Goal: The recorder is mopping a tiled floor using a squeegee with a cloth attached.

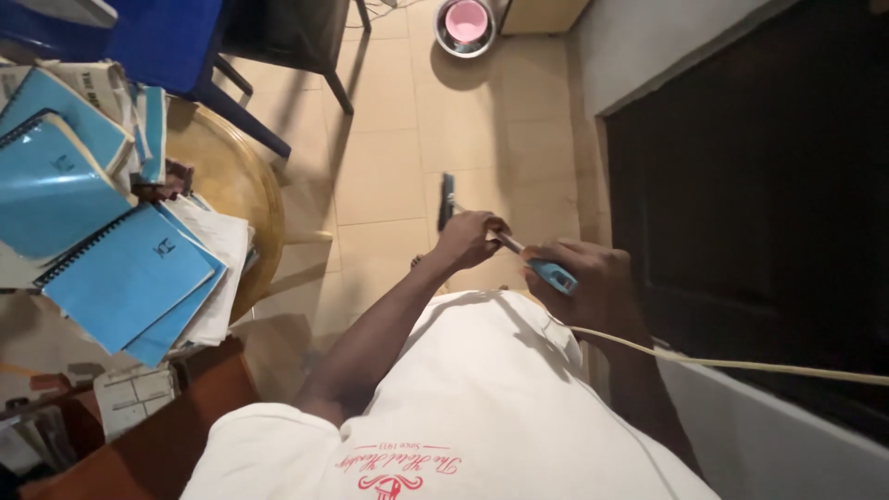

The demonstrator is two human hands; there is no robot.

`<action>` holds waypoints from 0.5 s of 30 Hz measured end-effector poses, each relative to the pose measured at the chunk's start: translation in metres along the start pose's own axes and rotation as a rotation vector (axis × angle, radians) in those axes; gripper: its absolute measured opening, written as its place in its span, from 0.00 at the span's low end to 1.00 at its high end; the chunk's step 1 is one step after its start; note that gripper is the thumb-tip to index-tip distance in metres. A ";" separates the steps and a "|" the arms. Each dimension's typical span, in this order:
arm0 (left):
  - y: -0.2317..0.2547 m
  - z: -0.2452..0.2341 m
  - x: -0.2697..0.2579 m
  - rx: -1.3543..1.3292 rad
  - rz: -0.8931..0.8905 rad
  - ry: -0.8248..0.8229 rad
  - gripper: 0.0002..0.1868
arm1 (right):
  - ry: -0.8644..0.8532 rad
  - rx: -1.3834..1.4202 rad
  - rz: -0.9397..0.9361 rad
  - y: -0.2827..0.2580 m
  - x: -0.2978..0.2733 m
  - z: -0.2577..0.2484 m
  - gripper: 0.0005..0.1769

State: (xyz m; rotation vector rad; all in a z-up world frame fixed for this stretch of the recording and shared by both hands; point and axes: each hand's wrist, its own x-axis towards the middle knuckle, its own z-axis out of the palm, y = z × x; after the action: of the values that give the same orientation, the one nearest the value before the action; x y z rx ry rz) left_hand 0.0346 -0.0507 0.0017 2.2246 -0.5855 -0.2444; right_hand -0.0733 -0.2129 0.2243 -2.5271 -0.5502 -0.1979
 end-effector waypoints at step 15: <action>0.005 -0.039 -0.023 -0.154 -0.087 0.101 0.16 | 0.018 0.031 -0.140 -0.016 0.035 -0.006 0.13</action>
State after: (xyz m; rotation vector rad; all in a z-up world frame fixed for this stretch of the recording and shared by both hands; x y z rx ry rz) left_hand 0.0268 -0.0164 0.0312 2.1023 -0.4021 -0.2133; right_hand -0.0489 -0.1918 0.2457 -2.4557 -0.7186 -0.2614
